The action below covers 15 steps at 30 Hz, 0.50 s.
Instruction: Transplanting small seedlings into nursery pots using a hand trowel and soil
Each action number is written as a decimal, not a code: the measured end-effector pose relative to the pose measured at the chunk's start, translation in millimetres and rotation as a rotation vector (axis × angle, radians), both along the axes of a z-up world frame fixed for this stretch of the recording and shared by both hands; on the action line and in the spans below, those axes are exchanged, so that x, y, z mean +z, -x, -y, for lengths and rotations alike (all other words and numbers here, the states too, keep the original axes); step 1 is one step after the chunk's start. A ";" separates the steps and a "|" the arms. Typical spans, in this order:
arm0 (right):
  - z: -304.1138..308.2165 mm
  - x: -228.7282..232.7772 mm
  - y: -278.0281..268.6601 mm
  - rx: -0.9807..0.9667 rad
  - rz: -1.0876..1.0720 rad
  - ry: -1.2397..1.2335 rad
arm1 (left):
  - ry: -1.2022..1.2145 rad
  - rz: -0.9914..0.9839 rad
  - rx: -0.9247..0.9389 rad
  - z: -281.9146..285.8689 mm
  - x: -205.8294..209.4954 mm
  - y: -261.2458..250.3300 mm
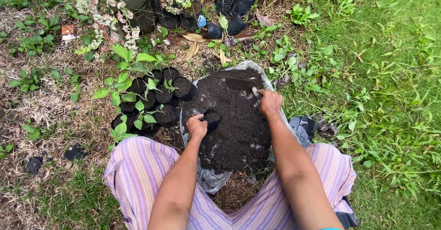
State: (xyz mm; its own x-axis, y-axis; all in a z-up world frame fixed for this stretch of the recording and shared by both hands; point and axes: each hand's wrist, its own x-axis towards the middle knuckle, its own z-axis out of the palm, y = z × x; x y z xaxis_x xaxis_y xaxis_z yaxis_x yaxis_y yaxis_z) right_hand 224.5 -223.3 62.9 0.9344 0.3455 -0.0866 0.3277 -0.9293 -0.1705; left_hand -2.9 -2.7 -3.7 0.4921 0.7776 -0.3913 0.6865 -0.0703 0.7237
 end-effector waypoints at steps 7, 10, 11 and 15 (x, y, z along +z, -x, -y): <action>-16.6 -21.0 -7.4 0.091 0.070 -0.005 | 0.005 0.037 -0.003 -2.8 -23.2 3.5; -19.0 -30.3 -10.5 0.102 0.069 0.021 | -0.001 0.064 0.006 -4.1 -27.8 5.6; -18.7 -27.6 -10.1 0.105 0.035 0.039 | 0.012 0.022 0.016 -3.1 -13.3 7.0; -4.1 -53.5 -29.6 0.106 -0.035 0.044 | 0.067 -0.059 0.032 -1.1 22.9 5.9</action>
